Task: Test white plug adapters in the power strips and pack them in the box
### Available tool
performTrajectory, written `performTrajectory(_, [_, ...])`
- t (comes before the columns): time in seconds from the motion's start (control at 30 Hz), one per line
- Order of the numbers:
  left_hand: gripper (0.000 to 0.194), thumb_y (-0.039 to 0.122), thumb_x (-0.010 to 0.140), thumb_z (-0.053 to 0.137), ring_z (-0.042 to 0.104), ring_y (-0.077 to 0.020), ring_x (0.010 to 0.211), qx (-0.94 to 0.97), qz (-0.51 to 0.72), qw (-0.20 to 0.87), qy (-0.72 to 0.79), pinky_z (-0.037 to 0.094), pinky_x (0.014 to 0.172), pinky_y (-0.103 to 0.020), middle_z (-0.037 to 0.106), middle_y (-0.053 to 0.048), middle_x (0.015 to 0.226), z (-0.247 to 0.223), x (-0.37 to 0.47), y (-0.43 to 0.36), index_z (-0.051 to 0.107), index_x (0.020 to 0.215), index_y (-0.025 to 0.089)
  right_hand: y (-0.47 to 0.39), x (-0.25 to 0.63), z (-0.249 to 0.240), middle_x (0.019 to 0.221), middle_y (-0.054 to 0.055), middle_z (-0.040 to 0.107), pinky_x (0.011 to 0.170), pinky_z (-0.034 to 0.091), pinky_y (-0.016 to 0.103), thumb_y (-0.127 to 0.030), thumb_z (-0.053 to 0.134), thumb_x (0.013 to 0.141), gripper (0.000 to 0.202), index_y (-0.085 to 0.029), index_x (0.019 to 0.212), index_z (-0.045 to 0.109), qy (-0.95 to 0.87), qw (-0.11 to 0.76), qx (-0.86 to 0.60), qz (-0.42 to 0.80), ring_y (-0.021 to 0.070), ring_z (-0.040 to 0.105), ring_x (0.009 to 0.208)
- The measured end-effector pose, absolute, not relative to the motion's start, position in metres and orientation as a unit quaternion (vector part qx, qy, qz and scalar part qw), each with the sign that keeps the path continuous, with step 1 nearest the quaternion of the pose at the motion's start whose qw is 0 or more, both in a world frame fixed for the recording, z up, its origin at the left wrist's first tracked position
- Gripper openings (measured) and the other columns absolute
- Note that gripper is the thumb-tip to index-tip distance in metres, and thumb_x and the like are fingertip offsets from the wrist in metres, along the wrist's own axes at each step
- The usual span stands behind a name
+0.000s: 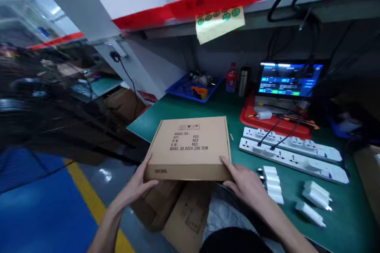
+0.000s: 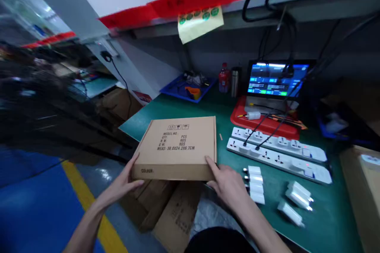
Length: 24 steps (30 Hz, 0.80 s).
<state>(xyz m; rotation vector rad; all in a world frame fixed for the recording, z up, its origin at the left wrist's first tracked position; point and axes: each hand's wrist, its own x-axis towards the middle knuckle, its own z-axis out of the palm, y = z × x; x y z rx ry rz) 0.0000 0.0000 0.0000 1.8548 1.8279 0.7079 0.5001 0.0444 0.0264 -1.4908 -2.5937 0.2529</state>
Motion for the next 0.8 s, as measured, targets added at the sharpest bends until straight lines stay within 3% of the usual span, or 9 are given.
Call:
performTrajectory(0.1, [0.087,0.055,0.095,0.073,0.062,-0.0396,0.144,0.646,0.254,0.165,0.7,0.048,0.123,-0.056,0.058,-0.014,0.166,0.003,-0.014,0.018,0.044,0.171,0.026,0.064,0.494,0.025,0.098,0.009,0.073,0.072,0.054,0.033,-0.012,0.057,0.099,0.085,-0.033,0.176,0.029,-0.852,0.053,-0.521,0.014,0.0282,0.074,0.088])
performTrajectory(0.2, [0.08,0.052,0.09,0.08,0.064,-0.0376,0.139,0.619,0.304,0.151,0.708,0.049,0.123,-0.052,0.066,-0.011,0.157,0.005,-0.016,0.028,0.057,0.163,0.029,0.072,0.489,0.017,0.102,0.012,0.073,0.077,0.058,0.039,-0.007,0.047,0.099,0.081,-0.03,0.176,0.032,-0.848,0.084,-0.524,-0.003,0.0308,0.073,0.093])
performTrajectory(0.3, [0.088,0.053,0.084,0.089,0.068,-0.0338,0.133,0.55,0.415,0.262,0.676,0.057,0.114,-0.047,0.066,-0.012,0.154,0.006,-0.01,0.035,0.057,0.162,0.028,0.076,0.485,0.007,0.13,0.017,0.073,0.089,0.063,0.047,-0.03,0.047,0.109,0.068,-0.03,0.175,0.031,-0.836,0.168,-0.519,0.061,0.0353,0.073,0.112])
performTrajectory(0.43, [0.089,0.055,0.085,0.091,0.075,-0.0213,0.098,0.373,0.536,0.445,0.612,0.067,0.085,-0.038,0.075,-0.012,0.127,0.01,0.002,0.056,0.054,0.16,0.024,0.083,0.47,0.005,0.164,0.018,0.054,0.112,0.057,0.058,-0.065,0.048,0.107,0.078,-0.029,0.174,0.03,-0.795,0.244,-0.519,0.195,0.0397,0.06,0.144])
performTrajectory(0.53, [0.073,0.055,0.086,0.091,0.074,-0.0205,0.093,0.324,0.549,0.5,0.586,0.065,0.077,-0.031,0.077,-0.014,0.122,0.014,0.013,0.07,0.067,0.144,0.016,0.083,0.457,0.008,0.171,0.018,0.045,0.121,0.051,0.061,-0.073,0.047,0.105,0.084,-0.027,0.173,0.033,-0.761,0.269,-0.533,0.255,0.0407,0.05,0.155])
performTrajectory(0.6, [0.074,0.057,0.086,0.091,0.075,-0.023,0.099,0.321,0.555,0.506,0.577,0.064,0.079,-0.03,0.078,-0.016,0.126,0.015,0.022,0.063,0.069,0.142,0.014,0.08,0.452,0.009,0.173,0.018,0.042,0.127,0.044,0.063,-0.076,0.049,0.102,0.088,-0.025,0.173,0.034,-0.739,0.291,-0.539,0.282,0.0406,0.044,0.159])
performTrajectory(0.8, [0.083,0.058,0.092,0.086,0.074,-0.0296,0.121,0.274,0.55,0.49,0.619,0.066,0.083,-0.032,0.067,-0.015,0.154,0.01,0.04,-0.05,0.053,0.161,0.026,0.072,0.454,0.015,0.177,0.015,0.04,0.135,0.033,0.062,-0.074,0.059,0.098,0.092,-0.026,0.173,0.036,-0.701,0.339,-0.519,0.354,0.0386,0.04,0.163])
